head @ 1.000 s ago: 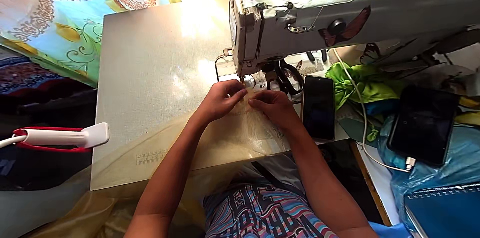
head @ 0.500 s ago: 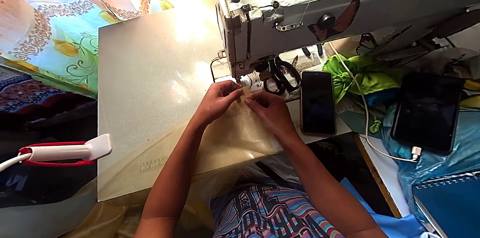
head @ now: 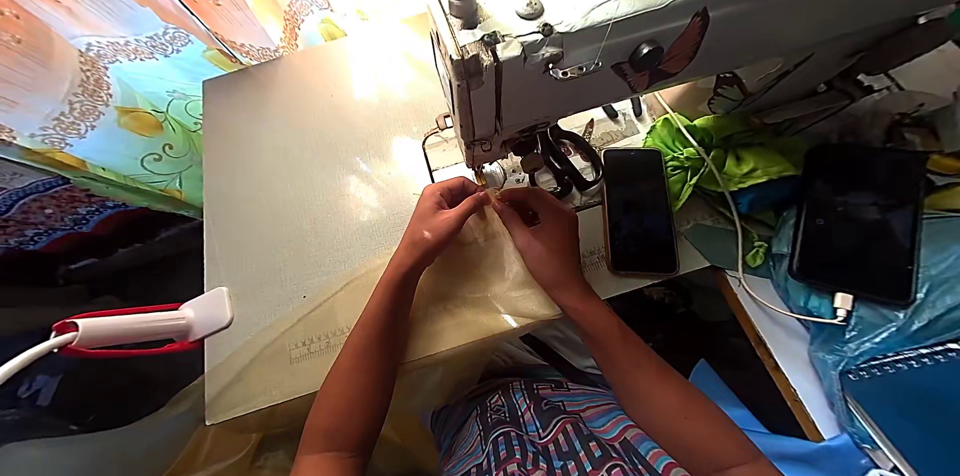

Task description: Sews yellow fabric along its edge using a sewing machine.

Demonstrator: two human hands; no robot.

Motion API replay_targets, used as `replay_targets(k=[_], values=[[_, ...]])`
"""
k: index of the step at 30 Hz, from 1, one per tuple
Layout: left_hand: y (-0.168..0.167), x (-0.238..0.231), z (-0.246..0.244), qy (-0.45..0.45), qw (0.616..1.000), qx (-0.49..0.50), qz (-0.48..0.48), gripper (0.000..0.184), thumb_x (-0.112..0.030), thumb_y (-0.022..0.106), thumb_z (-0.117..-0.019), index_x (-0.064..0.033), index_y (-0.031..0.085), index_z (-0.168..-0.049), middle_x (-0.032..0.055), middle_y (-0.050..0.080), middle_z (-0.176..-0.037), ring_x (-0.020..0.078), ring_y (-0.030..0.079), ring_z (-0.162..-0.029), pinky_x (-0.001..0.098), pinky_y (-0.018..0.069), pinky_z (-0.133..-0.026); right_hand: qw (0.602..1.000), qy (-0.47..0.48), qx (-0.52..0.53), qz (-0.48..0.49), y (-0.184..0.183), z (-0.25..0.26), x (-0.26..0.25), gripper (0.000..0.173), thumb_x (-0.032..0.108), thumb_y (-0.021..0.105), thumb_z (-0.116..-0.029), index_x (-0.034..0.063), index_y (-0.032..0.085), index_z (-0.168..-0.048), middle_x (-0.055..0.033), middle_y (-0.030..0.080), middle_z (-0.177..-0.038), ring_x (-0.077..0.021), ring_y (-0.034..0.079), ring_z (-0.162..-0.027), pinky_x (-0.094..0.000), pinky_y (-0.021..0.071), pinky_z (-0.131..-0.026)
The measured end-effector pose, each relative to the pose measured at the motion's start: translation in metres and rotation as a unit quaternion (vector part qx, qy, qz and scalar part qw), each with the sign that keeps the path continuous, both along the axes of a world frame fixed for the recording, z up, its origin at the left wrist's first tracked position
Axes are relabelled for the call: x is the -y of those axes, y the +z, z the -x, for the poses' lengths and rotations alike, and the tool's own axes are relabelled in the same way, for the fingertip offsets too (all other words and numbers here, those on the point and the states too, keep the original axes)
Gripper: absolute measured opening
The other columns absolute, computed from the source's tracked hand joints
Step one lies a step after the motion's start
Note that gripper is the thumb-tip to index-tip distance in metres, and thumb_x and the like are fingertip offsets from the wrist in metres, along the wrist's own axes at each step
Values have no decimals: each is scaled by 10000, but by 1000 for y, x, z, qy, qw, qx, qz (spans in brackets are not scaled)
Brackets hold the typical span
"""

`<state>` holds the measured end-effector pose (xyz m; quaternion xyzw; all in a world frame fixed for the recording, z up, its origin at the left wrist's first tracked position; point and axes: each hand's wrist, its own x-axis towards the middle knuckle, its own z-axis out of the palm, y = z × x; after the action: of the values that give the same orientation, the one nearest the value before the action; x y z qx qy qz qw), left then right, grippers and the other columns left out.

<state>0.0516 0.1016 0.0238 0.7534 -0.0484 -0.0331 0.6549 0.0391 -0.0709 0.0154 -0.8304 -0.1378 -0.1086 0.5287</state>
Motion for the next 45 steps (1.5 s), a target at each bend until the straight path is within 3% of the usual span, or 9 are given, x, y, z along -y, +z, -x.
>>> replay_targets(k=[4,12,17,21,25,28,37,42,45], values=[[2,0,0,18,998,-53,37,159,-61,571,-1007,-53,688,-900,-39,655,-760,5,600,-713,182,487,-672,976,-1,201,82,-17,-1,-6,134,66,698,-935,28,781,-1034,-117,718,-913,-230,694,-879,-325,576,-784],[9,-6,4,-10,988,-128,89,164,-118,586,-1032,-45,701,-940,-3,697,-798,34,649,-717,207,544,-678,957,5,244,154,-18,-2,-5,141,39,694,-919,29,791,-1020,-118,688,-856,-257,672,-826,-324,557,-721],[6,-11,2,-29,993,-75,85,125,-31,604,-999,-36,720,-955,-25,710,-812,16,656,-739,190,553,-701,995,79,-48,-35,8,0,13,164,140,638,-1007,38,754,-1061,-37,701,-980,-56,644,-818,-214,551,-731],[7,-9,3,-38,995,-49,81,122,-32,610,-1000,-30,725,-959,-29,710,-812,8,647,-725,176,547,-688,942,98,-282,-153,23,-14,27,154,189,615,-1035,93,736,-1040,21,719,-855,-22,623,-654,-172,520,-596],[5,-10,3,-35,996,-30,77,126,-34,612,-998,-30,732,-961,-26,712,-819,8,644,-738,176,539,-700,914,113,-356,-160,23,-18,26,90,170,722,-959,103,782,-950,10,706,-776,-29,558,-572,-165,440,-498],[6,-9,2,-22,996,-38,73,125,-43,616,-999,-26,734,-960,-18,715,-829,15,650,-756,185,541,-719,931,100,-317,-153,20,-14,23,57,155,742,-943,123,788,-952,14,694,-750,-13,499,-515,-150,376,-444],[2,0,2,21,998,-46,24,121,-74,644,-995,-21,728,-927,-18,702,-771,7,633,-691,181,527,-660,998,8,-51,36,7,2,3,78,114,693,-967,73,749,-1003,-20,669,-785,-74,547,-604,-243,460,-558],[-1,5,1,39,998,-42,1,112,-69,640,-996,-20,730,-949,-17,713,-791,6,648,-711,181,537,-684,972,-22,187,138,-20,0,-1,151,51,696,-924,19,790,-1038,-123,716,-843,-256,691,-789,-345,569,-689],[0,6,0,52,997,-56,5,125,-69,646,-991,-16,744,-934,-5,720,-783,20,654,-712,197,539,-690,949,-18,239,207,-23,1,-3,188,32,682,-921,9,783,-1078,-124,706,-835,-282,680,-784,-342,546,-635]])
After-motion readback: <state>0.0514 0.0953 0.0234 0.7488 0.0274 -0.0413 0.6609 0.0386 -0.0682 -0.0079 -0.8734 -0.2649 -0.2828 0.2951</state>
